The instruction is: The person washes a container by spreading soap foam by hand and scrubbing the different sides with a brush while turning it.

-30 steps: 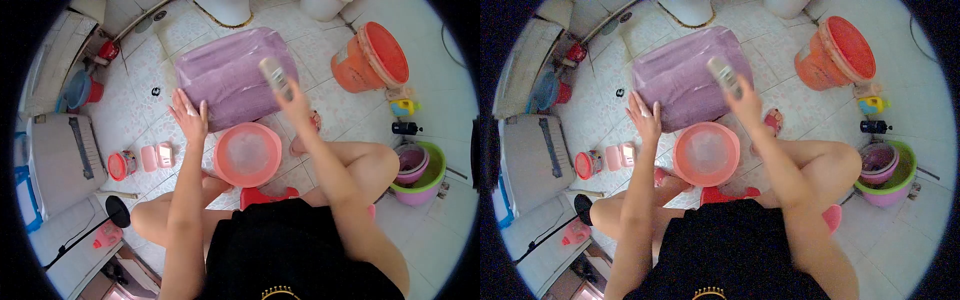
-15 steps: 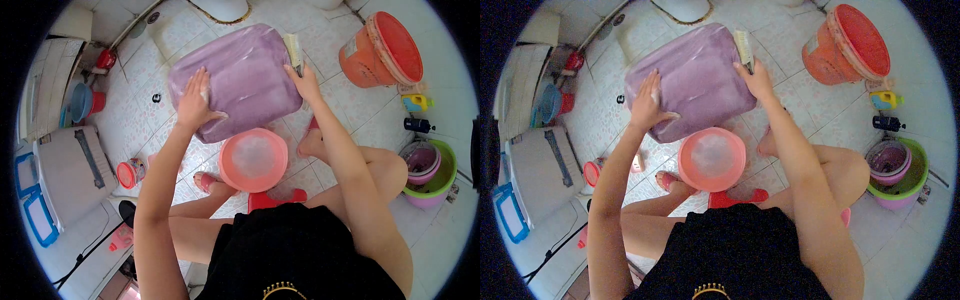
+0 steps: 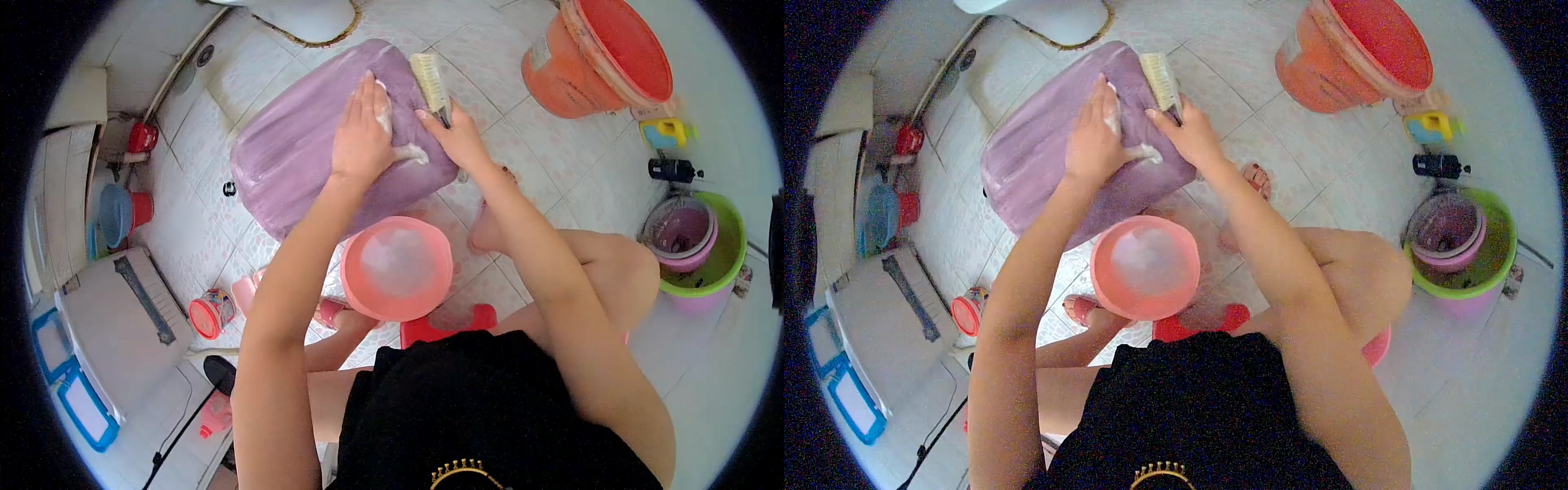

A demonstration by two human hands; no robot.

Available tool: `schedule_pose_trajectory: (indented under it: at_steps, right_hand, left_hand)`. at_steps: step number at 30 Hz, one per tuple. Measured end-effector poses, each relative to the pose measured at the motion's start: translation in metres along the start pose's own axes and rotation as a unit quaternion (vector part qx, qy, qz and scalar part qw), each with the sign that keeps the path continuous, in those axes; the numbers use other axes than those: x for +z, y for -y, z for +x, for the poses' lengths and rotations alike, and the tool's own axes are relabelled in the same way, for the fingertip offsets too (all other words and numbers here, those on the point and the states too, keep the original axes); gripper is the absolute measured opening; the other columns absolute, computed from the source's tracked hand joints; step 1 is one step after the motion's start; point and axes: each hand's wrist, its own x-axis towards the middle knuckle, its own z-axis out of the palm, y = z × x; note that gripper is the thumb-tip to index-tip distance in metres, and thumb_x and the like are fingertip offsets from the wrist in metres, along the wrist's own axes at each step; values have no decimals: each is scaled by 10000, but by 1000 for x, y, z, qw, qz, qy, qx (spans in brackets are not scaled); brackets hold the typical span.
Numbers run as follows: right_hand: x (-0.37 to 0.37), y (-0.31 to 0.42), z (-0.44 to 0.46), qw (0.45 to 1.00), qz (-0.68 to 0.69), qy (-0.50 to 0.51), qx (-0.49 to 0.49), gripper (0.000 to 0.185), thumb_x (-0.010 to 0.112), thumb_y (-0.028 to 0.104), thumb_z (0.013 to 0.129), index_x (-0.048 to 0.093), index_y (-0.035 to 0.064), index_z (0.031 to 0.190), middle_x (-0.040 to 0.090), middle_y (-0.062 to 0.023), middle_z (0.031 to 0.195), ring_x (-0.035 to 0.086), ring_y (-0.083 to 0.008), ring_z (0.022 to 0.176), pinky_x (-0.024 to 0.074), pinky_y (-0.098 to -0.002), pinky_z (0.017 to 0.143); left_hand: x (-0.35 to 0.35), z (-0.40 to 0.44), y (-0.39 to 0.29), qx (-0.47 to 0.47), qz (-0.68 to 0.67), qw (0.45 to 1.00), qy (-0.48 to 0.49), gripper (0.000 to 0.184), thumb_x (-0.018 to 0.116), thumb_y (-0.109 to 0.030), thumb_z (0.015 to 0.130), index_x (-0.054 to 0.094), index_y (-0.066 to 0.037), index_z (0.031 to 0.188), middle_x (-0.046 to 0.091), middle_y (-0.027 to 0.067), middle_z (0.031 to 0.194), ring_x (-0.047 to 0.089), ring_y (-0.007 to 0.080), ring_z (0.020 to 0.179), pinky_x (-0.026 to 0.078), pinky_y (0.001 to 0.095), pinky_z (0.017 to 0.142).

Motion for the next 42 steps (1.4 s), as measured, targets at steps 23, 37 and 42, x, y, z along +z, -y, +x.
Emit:
schedule_pose_trajectory:
  at_steps: [23, 37, 42]
  right_hand:
    - [-1, 1, 3, 999, -32, -25, 9, 651, 673, 571, 838, 606, 44, 1214, 693, -244, 1028, 665, -421, 969, 516, -464, 839]
    - [5, -8, 8, 999, -33, -21, 11, 763, 654, 648, 815, 558, 27, 1247, 676, -285, 1047, 652, -441, 1002, 502, -470, 864]
    - [9, -7, 9, 1000, -2, -18, 23, 812, 652, 649, 815, 547, -2, 1289, 658, -294, 1114, 637, -435, 1056, 490, -462, 905]
  left_hand:
    - [47, -60, -30, 100, 164, 980, 43, 638, 428, -405, 998, 263, -126, 1548, 256, 17, 1611, 232, 156, 1480, 164, 376, 1208]
    - [38, -139, 2, 197, 180, 954, 138, 691, 492, -214, 916, 241, -160, 1558, 249, -33, 1613, 264, 133, 1465, 217, 348, 1193]
    - [21, -187, 41, 149, 234, 950, 144, 755, 514, -141, 858, 242, -194, 1561, 243, -34, 1617, 258, 133, 1470, 204, 392, 1203]
